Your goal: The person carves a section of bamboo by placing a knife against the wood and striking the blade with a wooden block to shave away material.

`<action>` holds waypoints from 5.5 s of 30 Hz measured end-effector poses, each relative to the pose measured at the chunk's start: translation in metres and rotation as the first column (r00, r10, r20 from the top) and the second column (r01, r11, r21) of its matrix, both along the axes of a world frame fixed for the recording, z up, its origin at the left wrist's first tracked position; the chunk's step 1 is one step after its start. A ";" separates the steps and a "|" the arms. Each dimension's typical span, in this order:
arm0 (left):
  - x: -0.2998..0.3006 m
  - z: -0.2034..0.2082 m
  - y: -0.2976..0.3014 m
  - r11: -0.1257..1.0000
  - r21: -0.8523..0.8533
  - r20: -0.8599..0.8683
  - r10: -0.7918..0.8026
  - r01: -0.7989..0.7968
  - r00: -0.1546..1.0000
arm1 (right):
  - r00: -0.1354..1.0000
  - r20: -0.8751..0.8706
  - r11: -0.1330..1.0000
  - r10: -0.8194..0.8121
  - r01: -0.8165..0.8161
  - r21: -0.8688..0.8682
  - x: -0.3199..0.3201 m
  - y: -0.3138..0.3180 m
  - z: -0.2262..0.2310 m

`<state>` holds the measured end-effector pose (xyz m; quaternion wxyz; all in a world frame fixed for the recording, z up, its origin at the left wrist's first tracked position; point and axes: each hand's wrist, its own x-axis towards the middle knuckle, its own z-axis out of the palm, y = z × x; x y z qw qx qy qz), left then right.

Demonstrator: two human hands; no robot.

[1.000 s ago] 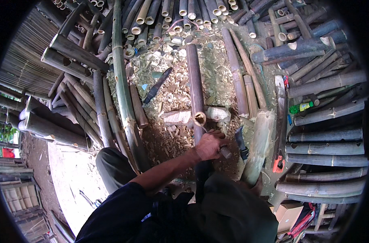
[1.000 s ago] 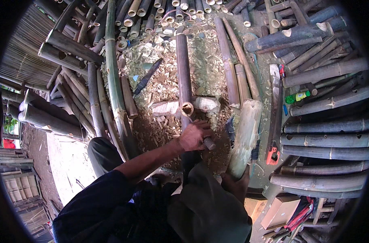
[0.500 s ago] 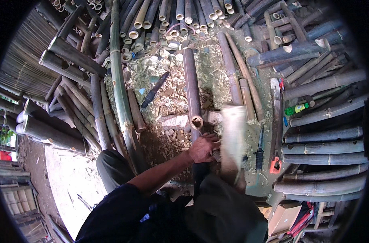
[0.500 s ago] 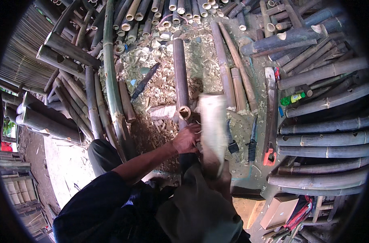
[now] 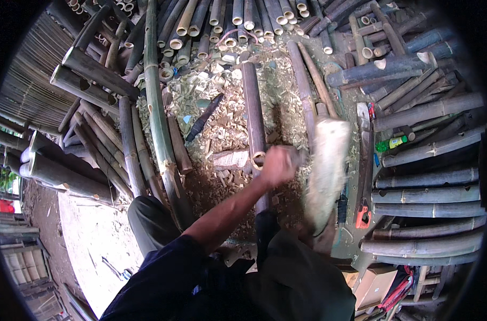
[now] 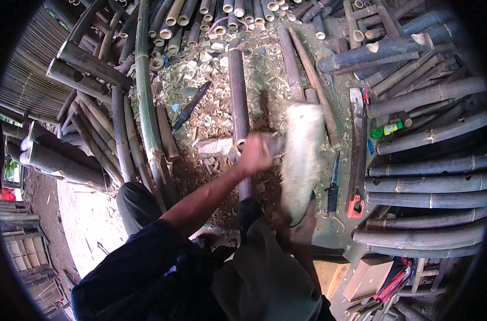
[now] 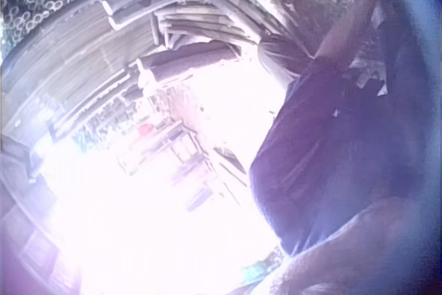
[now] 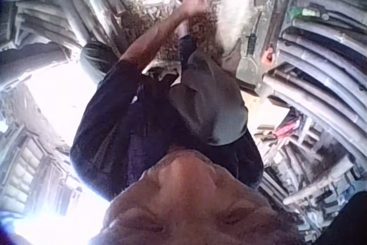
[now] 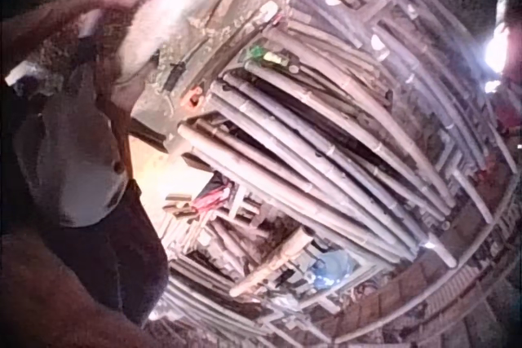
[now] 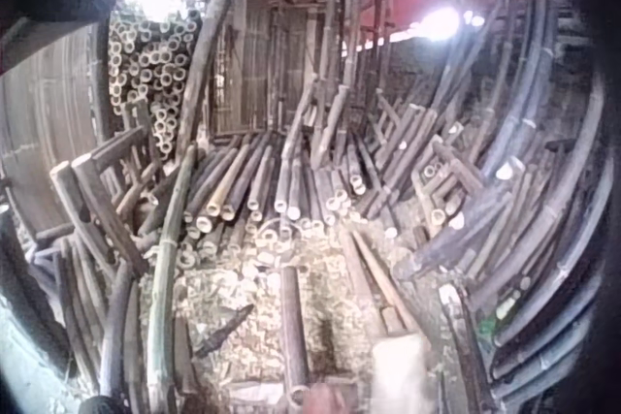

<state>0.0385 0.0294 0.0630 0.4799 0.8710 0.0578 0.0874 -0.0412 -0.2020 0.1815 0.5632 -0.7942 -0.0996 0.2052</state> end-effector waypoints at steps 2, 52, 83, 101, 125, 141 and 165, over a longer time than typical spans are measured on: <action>0.032 0.022 0.015 0.925 -0.074 -0.077 0.366 -0.372 0.927 | 0.996 0.007 0.980 -0.087 0.085 0.178 0.000 -0.018 -0.004; -0.068 0.022 -0.035 0.951 0.157 0.123 -0.287 0.267 0.950 | 0.995 -0.020 0.993 -0.102 0.101 -0.057 0.023 -0.073 -0.012; -0.069 -0.025 0.001 0.938 0.177 0.187 -0.330 0.298 0.925 | 0.925 0.367 0.952 0.097 0.022 -0.305 -0.004 0.009 -0.055; -0.083 0.016 -0.053 1.000 0.001 0.226 -0.028 0.028 0.974 | 0.985 -0.052 0.975 -0.163 0.169 0.144 0.005 -0.059 -0.019; -0.075 -0.011 -0.033 0.997 -0.065 0.188 -0.033 0.046 0.982 | 0.981 0.191 0.976 0.019 0.023 -0.216 -0.014 -0.001 -0.028; 0.002 0.035 0.043 0.635 -0.594 -0.054 0.581 -0.494 0.812 | 0.987 -0.015 0.948 -0.160 0.158 0.277 0.009 -0.009 -0.020; -0.052 -0.018 -0.041 0.992 0.090 0.314 0.060 -0.093 0.947 | 0.888 0.382 0.858 0.257 -0.027 -0.513 0.010 -0.011 -0.030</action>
